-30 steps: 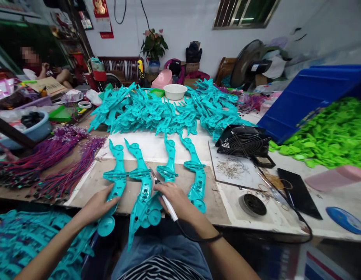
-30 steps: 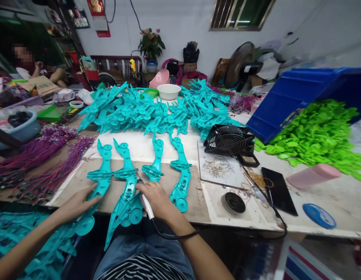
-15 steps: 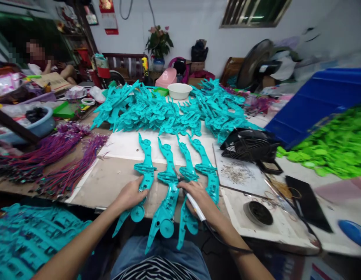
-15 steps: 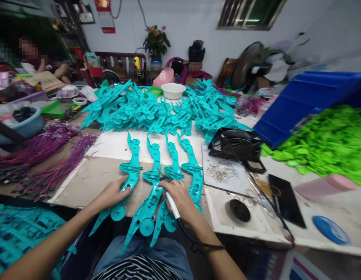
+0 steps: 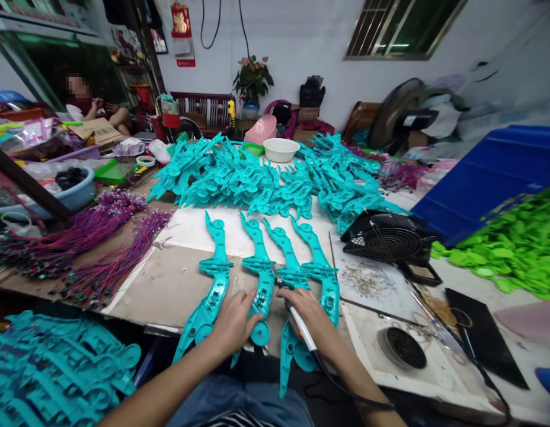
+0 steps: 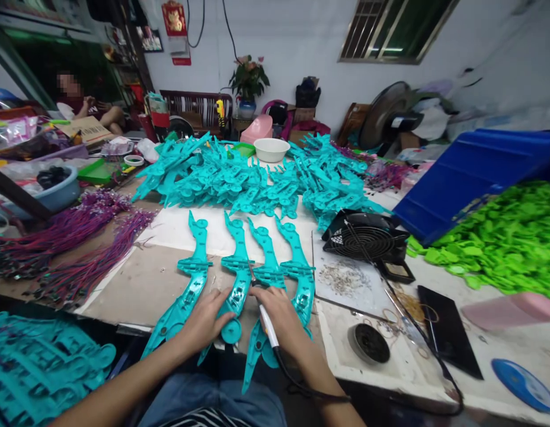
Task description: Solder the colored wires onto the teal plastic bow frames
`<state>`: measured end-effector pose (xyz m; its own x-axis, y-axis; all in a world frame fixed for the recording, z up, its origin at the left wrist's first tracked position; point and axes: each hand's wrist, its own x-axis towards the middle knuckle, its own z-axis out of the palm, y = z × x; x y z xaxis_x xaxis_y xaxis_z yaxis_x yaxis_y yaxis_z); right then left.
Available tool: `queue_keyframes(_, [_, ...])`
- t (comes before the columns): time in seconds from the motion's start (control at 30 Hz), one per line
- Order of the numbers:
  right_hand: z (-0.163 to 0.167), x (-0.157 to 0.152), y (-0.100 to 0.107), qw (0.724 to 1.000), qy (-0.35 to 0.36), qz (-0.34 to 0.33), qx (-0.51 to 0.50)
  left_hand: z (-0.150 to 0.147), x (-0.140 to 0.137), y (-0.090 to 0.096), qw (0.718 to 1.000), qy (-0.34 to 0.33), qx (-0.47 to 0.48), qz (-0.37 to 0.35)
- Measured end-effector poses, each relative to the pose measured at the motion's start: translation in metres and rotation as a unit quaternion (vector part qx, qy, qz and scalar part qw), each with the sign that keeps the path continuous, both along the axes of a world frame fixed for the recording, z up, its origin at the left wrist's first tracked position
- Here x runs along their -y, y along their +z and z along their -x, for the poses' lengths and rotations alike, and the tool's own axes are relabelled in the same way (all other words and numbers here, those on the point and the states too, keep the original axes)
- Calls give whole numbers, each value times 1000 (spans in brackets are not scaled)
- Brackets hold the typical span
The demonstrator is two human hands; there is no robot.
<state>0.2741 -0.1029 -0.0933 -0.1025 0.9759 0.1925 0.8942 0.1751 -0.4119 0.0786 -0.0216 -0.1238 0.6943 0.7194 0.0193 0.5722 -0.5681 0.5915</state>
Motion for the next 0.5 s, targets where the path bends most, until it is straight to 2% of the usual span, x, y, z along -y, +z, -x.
queue_keyframes(0.1, [-2, -8, -5, 1000, 1, -22, 5, 1, -21, 7, 999, -21, -23, 18])
queue_keyframes(0.17, [-10, -14, -12, 997, -11, -70, 2, 3, -40, 17, 998, -48, -33, 32])
queue_keyframes(0.23, [-20, -20, -24, 990, -45, -131, -2, 0, -71, 35, 998, -54, -28, 21])
queue_keyframes(0.27, [-25, -23, -30, 987, -62, -150, -4, -6, -93, 47, 999, -36, -18, -5])
queue_keyframes(0.37, [-34, -25, -51, 982, -92, -161, -15, -38, -173, 89, 981, 105, 1, -161])
queue_keyframes(0.43, [-35, -24, -63, 983, -103, -148, -24, -68, -226, 113, 966, 164, -24, -196])
queue_keyframes(0.5, [-34, -22, -72, 982, -123, -139, -35, -102, -267, 129, 962, 181, -33, -202])
